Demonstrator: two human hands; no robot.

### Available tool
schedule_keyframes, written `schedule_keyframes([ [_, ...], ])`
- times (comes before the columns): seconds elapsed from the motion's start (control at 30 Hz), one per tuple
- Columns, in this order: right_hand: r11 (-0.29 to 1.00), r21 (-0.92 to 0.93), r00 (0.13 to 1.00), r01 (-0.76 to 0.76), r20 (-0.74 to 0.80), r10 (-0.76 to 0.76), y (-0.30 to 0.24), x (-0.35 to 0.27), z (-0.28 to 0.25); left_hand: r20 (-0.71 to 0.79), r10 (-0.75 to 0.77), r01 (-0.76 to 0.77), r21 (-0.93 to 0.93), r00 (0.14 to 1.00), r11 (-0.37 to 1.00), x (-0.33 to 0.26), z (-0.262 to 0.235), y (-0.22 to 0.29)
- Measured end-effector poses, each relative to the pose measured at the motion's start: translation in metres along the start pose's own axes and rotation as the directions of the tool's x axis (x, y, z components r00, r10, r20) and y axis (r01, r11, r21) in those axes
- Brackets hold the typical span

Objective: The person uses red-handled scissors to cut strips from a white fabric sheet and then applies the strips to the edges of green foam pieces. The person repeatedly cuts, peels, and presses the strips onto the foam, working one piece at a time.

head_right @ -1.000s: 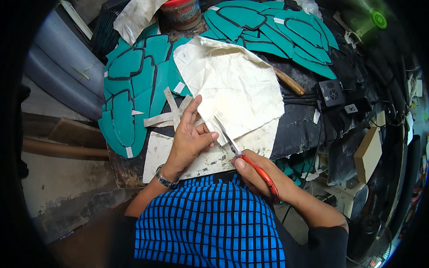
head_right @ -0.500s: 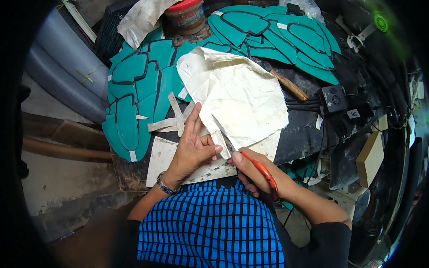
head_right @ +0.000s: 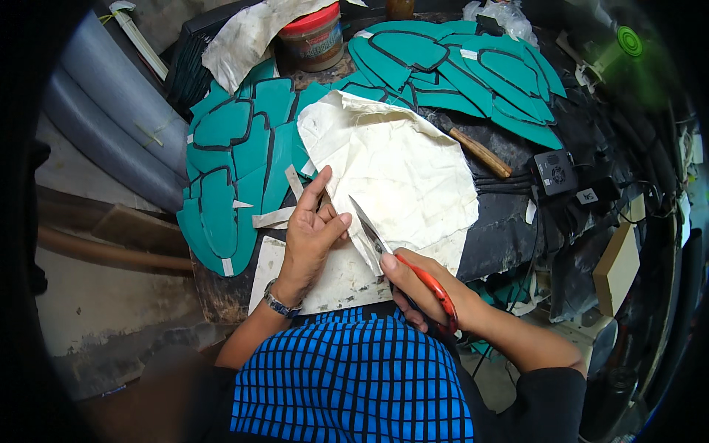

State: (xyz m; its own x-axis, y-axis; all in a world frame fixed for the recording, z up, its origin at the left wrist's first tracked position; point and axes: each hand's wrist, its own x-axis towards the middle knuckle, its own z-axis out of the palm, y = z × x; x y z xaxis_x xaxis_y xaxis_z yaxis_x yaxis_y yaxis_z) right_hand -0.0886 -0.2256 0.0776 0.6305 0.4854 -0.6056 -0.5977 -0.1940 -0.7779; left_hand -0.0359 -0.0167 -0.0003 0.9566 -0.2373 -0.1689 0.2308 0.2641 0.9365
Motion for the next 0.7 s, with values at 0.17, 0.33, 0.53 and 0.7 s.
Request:
schedule_keyframes([
  [0.17,1.000,-0.003,1.000,-0.006,0.017,0.006,-0.003,0.014,-0.003,0.029,-0.022,0.025,-0.135,0.999,0.991,-0.003,0.004,0.010],
  [0.33,0.996,-0.084,1.000,0.008,0.013,-0.007,-0.006,0.019,-0.001,0.094,-0.041,0.049,-0.088,0.995,0.995,-0.003,-0.004,0.015],
  [0.53,0.999,-0.042,1.000,-0.011,0.018,0.011,-0.011,0.023,-0.001,0.074,-0.060,0.067,-0.084,0.995,0.994,-0.003,-0.006,0.014],
  [0.7,0.999,0.032,1.000,-0.009,0.019,0.008,-0.014,0.039,0.001,0.062,-0.040,0.044,-0.071,0.997,0.996,-0.004,-0.009,0.016],
])
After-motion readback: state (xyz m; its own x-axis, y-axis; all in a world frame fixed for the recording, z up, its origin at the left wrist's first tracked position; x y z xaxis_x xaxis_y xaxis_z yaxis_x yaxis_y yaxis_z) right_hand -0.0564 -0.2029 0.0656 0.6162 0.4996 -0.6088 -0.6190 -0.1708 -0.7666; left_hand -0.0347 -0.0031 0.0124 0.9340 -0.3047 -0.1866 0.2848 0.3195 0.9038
